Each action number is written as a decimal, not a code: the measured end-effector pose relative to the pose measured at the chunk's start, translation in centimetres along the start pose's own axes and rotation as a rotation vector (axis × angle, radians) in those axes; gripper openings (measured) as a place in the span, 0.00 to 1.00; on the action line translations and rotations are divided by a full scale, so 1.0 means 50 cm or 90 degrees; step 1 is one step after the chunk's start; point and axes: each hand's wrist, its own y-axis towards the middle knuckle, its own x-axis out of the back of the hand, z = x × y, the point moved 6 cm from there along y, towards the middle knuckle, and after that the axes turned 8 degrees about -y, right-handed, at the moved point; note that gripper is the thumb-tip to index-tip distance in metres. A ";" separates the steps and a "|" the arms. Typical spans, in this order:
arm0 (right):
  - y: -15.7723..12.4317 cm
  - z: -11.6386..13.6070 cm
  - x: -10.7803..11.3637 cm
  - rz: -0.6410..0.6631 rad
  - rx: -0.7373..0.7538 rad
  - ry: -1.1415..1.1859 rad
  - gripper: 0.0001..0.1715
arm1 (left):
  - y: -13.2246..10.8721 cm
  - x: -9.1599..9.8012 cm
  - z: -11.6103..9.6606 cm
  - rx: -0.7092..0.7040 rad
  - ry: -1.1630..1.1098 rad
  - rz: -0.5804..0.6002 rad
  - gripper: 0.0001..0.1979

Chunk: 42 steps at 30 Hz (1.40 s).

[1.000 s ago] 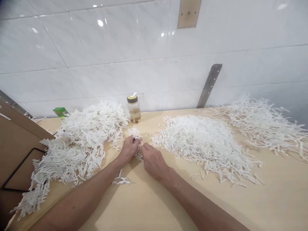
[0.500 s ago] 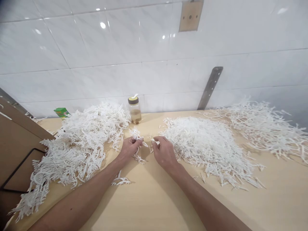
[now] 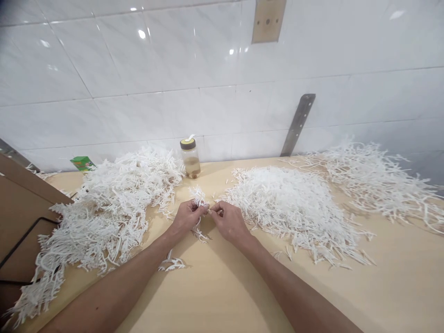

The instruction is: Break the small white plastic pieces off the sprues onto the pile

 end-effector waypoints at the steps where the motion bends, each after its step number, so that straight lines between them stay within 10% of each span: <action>1: -0.001 0.003 0.002 -0.007 0.008 -0.006 0.07 | 0.000 0.001 0.002 0.002 0.008 -0.002 0.13; 12: -0.039 0.073 -0.026 0.014 0.305 -0.075 0.09 | 0.015 0.026 0.014 0.020 0.014 -0.076 0.14; 21: -0.007 0.011 0.014 -0.115 0.080 -0.074 0.05 | 0.014 0.022 0.018 0.036 -0.059 -0.048 0.17; 42: -0.017 0.030 -0.007 -0.066 0.115 -0.031 0.07 | 0.009 0.006 0.004 0.012 -0.031 -0.005 0.17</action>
